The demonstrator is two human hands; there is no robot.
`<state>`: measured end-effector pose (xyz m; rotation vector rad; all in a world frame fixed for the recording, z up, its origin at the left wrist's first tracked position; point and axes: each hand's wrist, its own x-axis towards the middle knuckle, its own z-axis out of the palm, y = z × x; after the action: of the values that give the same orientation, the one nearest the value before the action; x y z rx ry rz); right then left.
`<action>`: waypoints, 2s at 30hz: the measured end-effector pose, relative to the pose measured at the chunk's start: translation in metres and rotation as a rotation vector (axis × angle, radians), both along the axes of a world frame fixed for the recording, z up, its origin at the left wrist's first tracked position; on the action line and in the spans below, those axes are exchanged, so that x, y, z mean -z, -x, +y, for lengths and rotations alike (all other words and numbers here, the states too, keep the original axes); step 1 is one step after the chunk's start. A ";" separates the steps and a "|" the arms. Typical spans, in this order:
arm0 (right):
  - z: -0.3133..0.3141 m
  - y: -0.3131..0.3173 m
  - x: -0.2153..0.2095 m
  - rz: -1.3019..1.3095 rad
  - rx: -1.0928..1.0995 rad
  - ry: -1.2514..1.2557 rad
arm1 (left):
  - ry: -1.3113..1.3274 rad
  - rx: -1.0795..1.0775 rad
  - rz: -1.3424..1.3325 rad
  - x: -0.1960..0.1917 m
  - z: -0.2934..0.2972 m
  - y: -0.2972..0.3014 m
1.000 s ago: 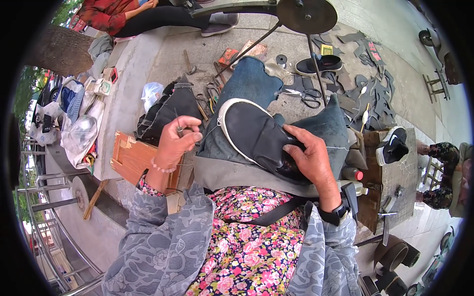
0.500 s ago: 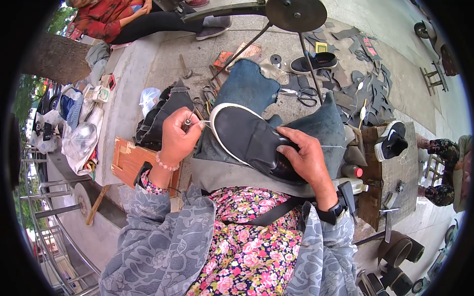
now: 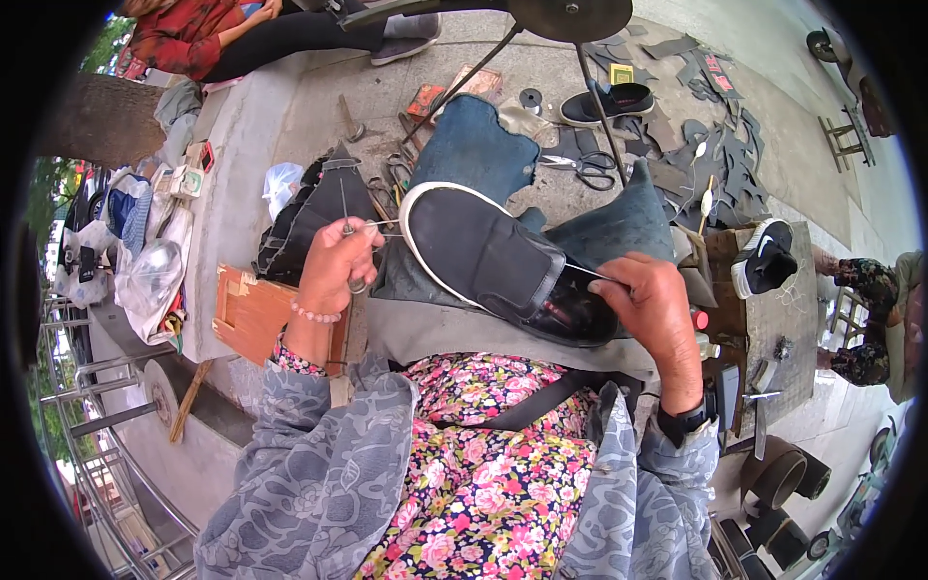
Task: The recorder is hand-stitching a shoe using a needle and thread.
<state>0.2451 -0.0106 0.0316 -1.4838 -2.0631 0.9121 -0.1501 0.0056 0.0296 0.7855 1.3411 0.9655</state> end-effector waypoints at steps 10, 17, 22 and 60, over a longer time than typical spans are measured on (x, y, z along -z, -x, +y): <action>-0.007 0.050 0.023 1.485 -0.087 0.204 | -0.173 0.256 -0.960 0.001 0.001 0.017; -0.033 0.049 0.027 1.414 0.150 0.519 | -0.241 -0.129 -0.738 0.018 0.032 -0.012; -0.064 0.029 0.011 1.441 0.177 0.385 | -0.150 -0.230 -0.721 0.022 0.030 -0.015; -0.071 0.020 0.037 1.692 0.349 0.485 | -0.775 -0.037 0.565 0.010 0.029 -0.068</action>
<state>0.2255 -0.0818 -0.0056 -0.5766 -0.3500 1.6653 -0.0823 0.0343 0.0195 1.7230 1.4473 1.3778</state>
